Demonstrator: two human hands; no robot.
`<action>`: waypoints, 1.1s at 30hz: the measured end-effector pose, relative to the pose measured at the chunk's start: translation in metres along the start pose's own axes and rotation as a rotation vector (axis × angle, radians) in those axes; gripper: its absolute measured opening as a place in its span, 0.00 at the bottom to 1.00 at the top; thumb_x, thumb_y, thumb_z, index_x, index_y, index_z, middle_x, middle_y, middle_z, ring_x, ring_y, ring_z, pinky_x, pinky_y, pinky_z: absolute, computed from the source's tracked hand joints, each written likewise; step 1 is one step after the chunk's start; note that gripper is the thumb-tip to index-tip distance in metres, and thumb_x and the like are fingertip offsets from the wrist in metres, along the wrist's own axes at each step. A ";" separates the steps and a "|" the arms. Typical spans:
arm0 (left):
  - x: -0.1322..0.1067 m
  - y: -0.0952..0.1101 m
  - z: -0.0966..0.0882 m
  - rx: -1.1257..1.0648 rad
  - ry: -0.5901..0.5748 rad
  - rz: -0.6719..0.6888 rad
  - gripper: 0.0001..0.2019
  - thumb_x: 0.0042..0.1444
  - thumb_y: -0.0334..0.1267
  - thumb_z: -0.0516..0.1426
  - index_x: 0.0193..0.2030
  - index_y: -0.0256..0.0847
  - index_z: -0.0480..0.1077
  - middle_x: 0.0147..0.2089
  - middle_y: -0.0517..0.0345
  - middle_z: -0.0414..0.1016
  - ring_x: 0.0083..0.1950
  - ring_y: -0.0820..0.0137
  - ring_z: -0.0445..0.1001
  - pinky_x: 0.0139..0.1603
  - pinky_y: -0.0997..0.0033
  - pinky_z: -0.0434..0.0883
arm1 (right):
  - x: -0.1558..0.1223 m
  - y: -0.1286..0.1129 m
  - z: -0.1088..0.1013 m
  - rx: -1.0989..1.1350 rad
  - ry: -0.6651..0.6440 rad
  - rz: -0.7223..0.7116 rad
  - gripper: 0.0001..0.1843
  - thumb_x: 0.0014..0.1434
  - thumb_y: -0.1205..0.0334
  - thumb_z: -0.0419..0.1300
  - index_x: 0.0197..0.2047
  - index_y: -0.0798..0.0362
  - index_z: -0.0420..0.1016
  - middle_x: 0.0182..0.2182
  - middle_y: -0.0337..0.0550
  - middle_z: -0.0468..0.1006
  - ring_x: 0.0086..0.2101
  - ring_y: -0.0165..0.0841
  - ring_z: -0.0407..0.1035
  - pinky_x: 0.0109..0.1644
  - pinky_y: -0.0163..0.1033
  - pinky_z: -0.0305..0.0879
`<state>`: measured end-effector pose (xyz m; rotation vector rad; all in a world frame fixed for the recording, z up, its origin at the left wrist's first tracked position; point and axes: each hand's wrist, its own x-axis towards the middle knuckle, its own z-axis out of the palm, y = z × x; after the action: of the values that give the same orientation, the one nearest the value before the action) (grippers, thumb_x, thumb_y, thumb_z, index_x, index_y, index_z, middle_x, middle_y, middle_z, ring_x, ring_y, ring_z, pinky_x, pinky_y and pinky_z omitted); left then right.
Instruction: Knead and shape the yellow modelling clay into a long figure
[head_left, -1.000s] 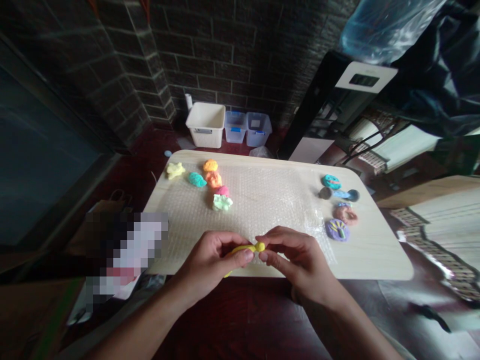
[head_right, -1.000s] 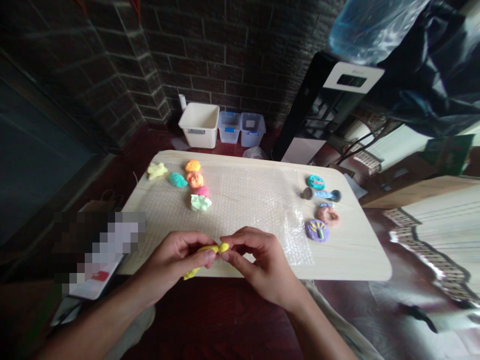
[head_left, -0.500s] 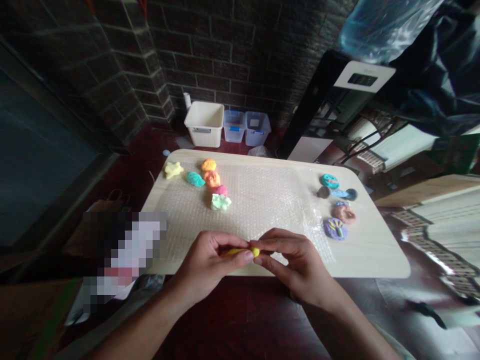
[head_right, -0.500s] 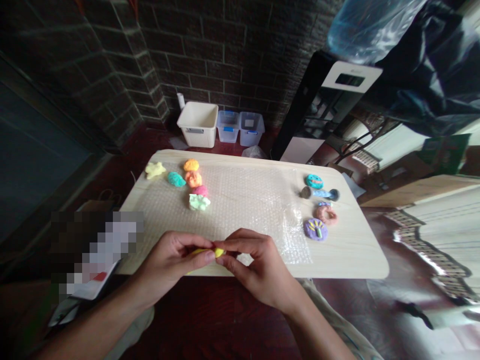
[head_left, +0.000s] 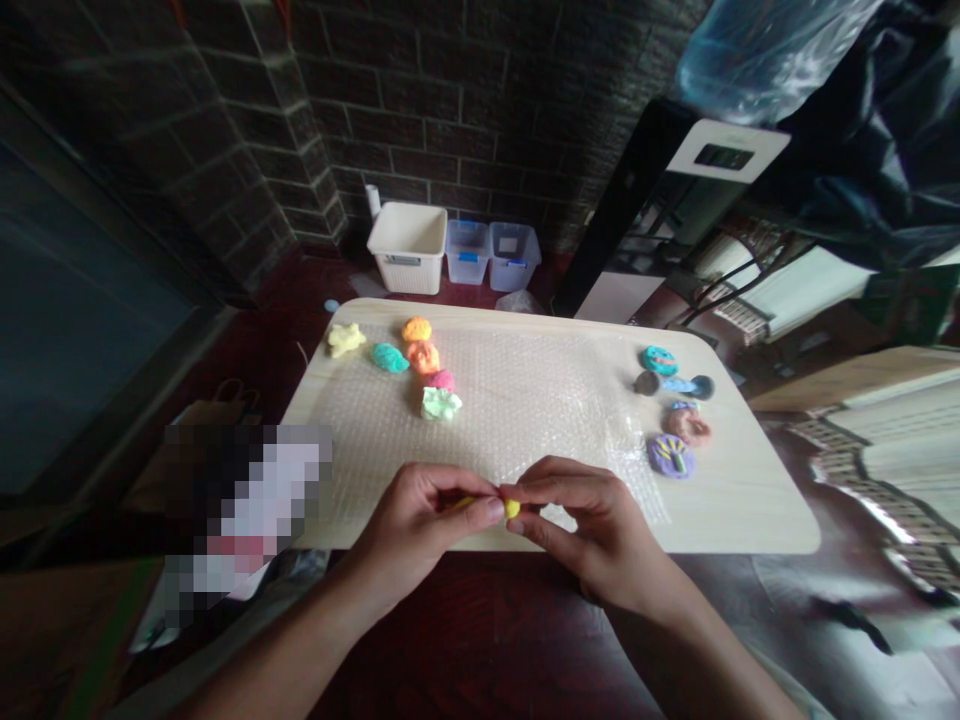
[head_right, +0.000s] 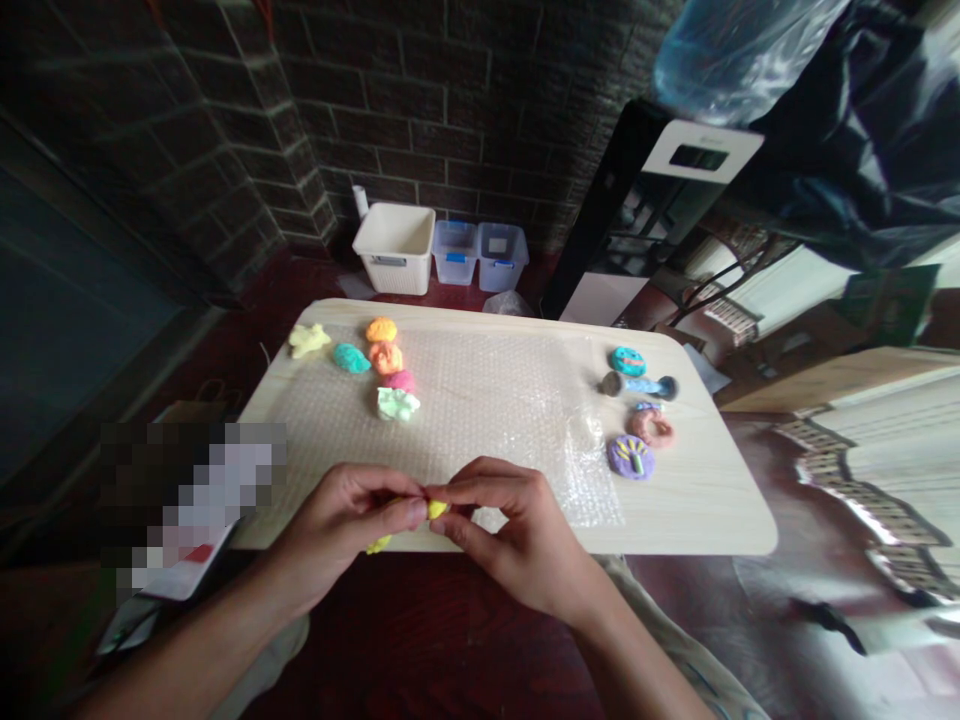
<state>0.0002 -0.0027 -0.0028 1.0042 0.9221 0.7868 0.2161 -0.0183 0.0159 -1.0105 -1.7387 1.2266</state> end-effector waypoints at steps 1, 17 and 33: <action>0.000 0.001 0.000 0.008 -0.001 0.000 0.09 0.54 0.43 0.71 0.35 0.38 0.84 0.35 0.51 0.85 0.37 0.67 0.79 0.40 0.70 0.73 | 0.000 0.000 0.000 -0.005 0.005 -0.001 0.14 0.66 0.65 0.70 0.55 0.45 0.86 0.40 0.46 0.85 0.39 0.37 0.78 0.43 0.43 0.73; 0.000 -0.003 -0.002 -0.013 -0.044 0.042 0.09 0.58 0.41 0.70 0.39 0.38 0.81 0.39 0.53 0.84 0.41 0.68 0.79 0.43 0.71 0.73 | -0.002 -0.001 0.002 -0.015 0.082 0.001 0.10 0.65 0.64 0.71 0.50 0.47 0.87 0.39 0.46 0.86 0.38 0.37 0.79 0.43 0.44 0.74; -0.005 -0.003 0.002 -0.142 -0.103 -0.023 0.11 0.63 0.47 0.67 0.42 0.41 0.80 0.37 0.58 0.79 0.40 0.71 0.75 0.41 0.74 0.69 | -0.001 0.001 0.016 0.763 0.019 0.356 0.16 0.61 0.52 0.74 0.37 0.54 0.75 0.26 0.36 0.76 0.24 0.26 0.70 0.27 0.31 0.68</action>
<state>0.0006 -0.0089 -0.0034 0.8998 0.7774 0.7638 0.2020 -0.0245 0.0110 -0.8577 -0.9330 1.8899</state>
